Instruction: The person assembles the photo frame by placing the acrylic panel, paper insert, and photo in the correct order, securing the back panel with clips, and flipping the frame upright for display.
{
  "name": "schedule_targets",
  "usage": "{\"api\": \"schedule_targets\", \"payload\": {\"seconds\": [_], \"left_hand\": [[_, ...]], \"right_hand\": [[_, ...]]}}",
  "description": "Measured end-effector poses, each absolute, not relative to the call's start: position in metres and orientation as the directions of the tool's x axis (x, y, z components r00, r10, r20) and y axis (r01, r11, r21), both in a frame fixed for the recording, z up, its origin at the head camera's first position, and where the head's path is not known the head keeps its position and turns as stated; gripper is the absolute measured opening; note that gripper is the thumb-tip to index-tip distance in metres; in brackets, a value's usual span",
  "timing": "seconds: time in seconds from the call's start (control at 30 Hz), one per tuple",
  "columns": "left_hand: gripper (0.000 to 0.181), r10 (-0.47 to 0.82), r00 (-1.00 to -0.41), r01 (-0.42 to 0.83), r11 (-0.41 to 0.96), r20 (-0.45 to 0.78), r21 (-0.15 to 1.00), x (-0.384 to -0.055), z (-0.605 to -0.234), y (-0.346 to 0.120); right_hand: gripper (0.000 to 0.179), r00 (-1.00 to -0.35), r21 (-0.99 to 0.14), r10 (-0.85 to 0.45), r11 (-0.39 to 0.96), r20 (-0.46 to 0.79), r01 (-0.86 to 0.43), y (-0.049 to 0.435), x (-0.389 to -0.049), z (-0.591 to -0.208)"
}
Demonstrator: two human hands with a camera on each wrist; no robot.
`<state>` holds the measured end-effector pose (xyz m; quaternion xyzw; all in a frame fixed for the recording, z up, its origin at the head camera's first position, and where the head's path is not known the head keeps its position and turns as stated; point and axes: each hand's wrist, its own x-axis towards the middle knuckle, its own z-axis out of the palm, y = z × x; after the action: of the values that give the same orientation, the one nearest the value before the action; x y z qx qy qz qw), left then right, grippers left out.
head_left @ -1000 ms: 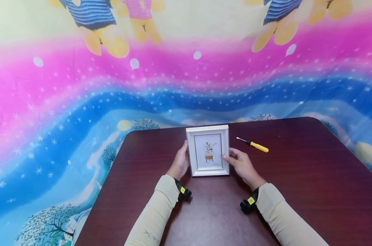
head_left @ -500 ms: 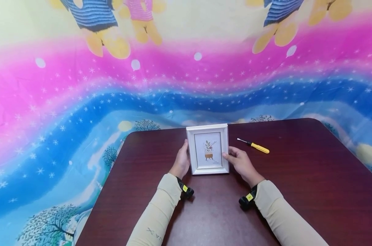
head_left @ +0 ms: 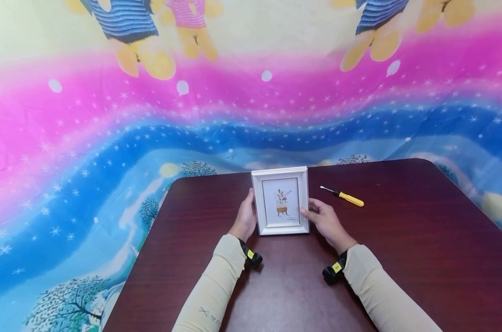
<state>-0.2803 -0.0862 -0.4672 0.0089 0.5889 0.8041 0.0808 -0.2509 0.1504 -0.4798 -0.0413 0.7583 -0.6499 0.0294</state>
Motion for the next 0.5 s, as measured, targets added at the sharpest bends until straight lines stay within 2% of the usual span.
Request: {"api": "schedule_targets", "payload": {"seconds": [0.37,0.5], "left_hand": [[0.058,0.14,-0.987,-0.113,-0.299,-0.073,0.948,-0.2803,-0.4677,-0.0866],[0.055,0.136,-0.986,-0.137,-0.299,-0.1,0.944,-0.2786,-0.4685,-0.0919]], "right_hand": [[0.053,-0.995,-0.988,-0.102,0.149,0.018,-0.033,0.1503,-0.2509,-0.4797],[0.058,-0.993,-0.984,-0.117,0.173,0.026,-0.046,0.1556,-0.2506,-0.4811]]}}
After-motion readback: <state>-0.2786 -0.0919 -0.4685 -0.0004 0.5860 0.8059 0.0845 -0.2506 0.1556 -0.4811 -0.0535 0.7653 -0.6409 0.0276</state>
